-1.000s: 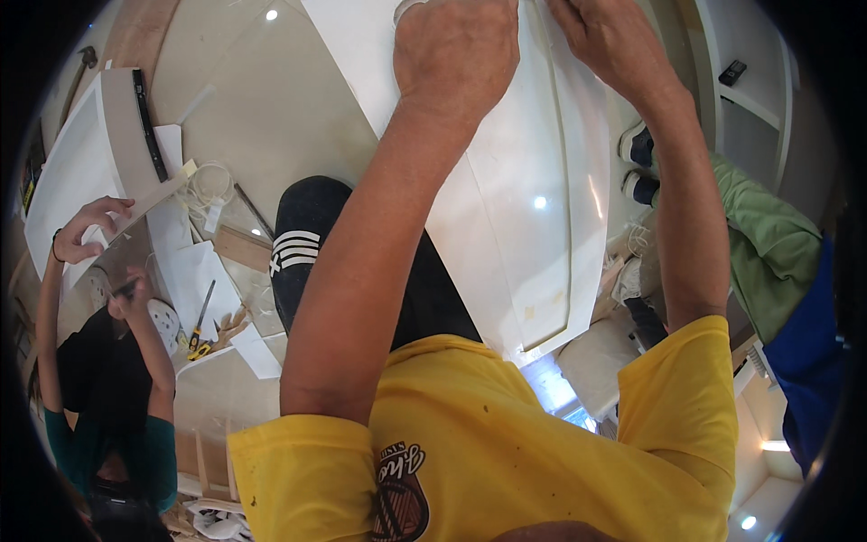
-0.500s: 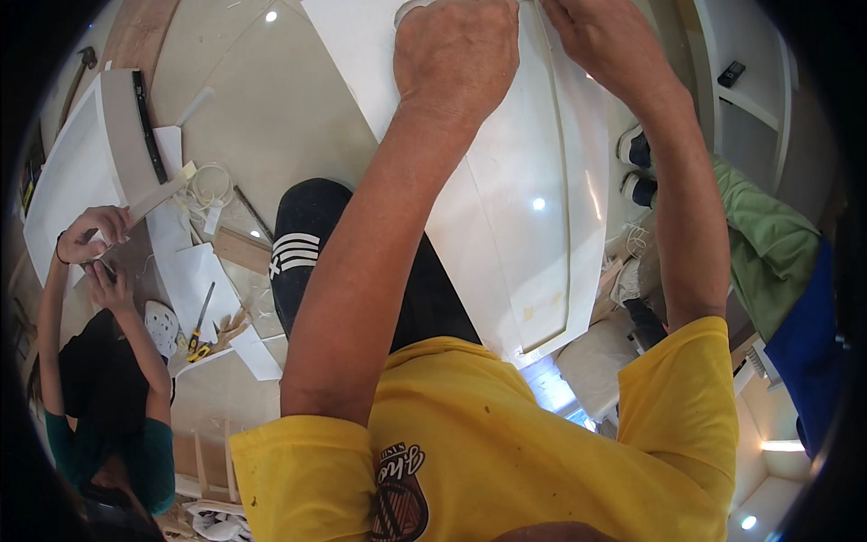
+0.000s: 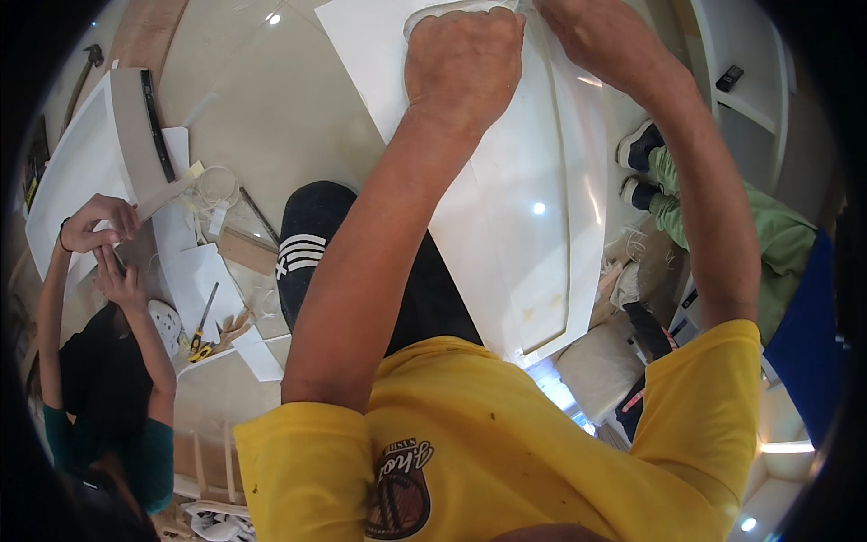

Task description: The person uses a utility knife to trim excess protective film from the edges of a white cabinet door panel. They hold the panel on their lap and carefully cut along the contours, removing strips of film.

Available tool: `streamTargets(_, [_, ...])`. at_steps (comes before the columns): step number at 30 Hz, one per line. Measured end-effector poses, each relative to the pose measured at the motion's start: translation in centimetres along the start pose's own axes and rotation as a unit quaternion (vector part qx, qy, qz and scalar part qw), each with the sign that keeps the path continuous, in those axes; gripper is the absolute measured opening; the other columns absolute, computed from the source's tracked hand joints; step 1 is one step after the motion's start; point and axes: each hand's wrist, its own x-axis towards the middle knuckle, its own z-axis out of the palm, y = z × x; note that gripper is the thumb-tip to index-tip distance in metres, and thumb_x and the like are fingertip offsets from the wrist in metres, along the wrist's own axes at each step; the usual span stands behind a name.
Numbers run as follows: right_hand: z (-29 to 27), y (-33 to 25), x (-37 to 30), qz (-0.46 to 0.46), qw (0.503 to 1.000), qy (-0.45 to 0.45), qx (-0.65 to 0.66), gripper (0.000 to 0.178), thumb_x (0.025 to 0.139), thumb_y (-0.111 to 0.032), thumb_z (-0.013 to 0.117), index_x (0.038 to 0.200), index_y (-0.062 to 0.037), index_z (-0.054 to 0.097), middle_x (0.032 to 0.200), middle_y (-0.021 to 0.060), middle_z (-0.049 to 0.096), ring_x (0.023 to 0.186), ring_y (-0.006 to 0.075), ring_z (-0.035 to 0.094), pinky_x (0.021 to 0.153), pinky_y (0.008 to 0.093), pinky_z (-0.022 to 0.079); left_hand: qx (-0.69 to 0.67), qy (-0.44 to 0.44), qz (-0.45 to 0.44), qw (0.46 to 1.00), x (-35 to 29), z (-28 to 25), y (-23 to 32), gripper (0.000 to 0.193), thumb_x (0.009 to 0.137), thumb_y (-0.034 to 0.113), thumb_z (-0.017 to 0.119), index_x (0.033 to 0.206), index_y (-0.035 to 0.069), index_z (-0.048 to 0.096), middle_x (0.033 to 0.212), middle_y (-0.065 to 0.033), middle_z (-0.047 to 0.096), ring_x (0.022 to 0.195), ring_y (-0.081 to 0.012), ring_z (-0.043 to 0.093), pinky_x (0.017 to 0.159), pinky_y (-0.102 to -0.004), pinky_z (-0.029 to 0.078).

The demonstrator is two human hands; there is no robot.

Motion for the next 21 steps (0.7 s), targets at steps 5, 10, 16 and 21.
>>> streamTargets(5, [0.5, 0.0, 0.2, -0.001, 1.0, -0.013, -0.008, 0.014, 0.093, -0.006, 0.051, 0.09, 0.0029, 0.062, 0.082, 0.0287, 0.069, 0.082, 0.0469, 0.069, 0.073, 0.0546, 0.055, -0.006, -0.004, -0.007, 1.0, 0.0, 0.2, -0.1, 0.029, 0.099, 0.023, 0.061, 0.076, 0.006, 0.069, 0.067, -0.0143, 0.069, 0.064, -0.0296, 0.07, 0.067, -0.0448, 0.055])
streamTargets(10, [-0.1, -0.3, 0.8, 0.015, 0.998, -0.046, -0.028, 0.014, 0.092, -0.005, 0.051, 0.089, 0.0028, 0.063, 0.082, 0.0281, 0.069, 0.082, 0.0467, 0.07, 0.074, 0.0544, 0.055, -0.016, 0.0, 0.0, 1.0, -0.2, 0.6, -0.1, 0.029, 0.099, 0.023, 0.06, 0.077, 0.006, 0.068, 0.069, -0.0152, 0.07, 0.066, -0.0309, 0.071, 0.068, -0.0458, 0.056])
streamTargets(16, [0.4, -2.0, 0.3, 0.072, 0.997, -0.009, 0.021, 0.015, 0.092, -0.005, 0.052, 0.089, 0.0029, 0.064, 0.083, 0.0291, 0.069, 0.085, 0.0466, 0.07, 0.077, 0.0549, 0.054, -0.017, -0.003, -0.011, 1.0, 0.0, 0.5, -0.6, 0.027, 0.098, 0.02, 0.06, 0.077, 0.007, 0.069, 0.069, -0.0146, 0.07, 0.067, -0.0313, 0.071, 0.068, -0.0464, 0.056])
streamTargets(21, [2.7, 1.5, 1.7, -0.024, 0.995, -0.029, -0.095, 0.015, 0.091, -0.006, 0.052, 0.09, 0.0024, 0.065, 0.085, 0.0285, 0.07, 0.086, 0.0464, 0.07, 0.079, 0.0546, 0.054, -0.013, 0.02, 0.011, 1.0, 0.0, 0.5, -1.1, 0.026, 0.098, 0.019, 0.059, 0.076, 0.007, 0.067, 0.069, -0.0142, 0.07, 0.067, -0.0306, 0.071, 0.067, -0.0458, 0.056])
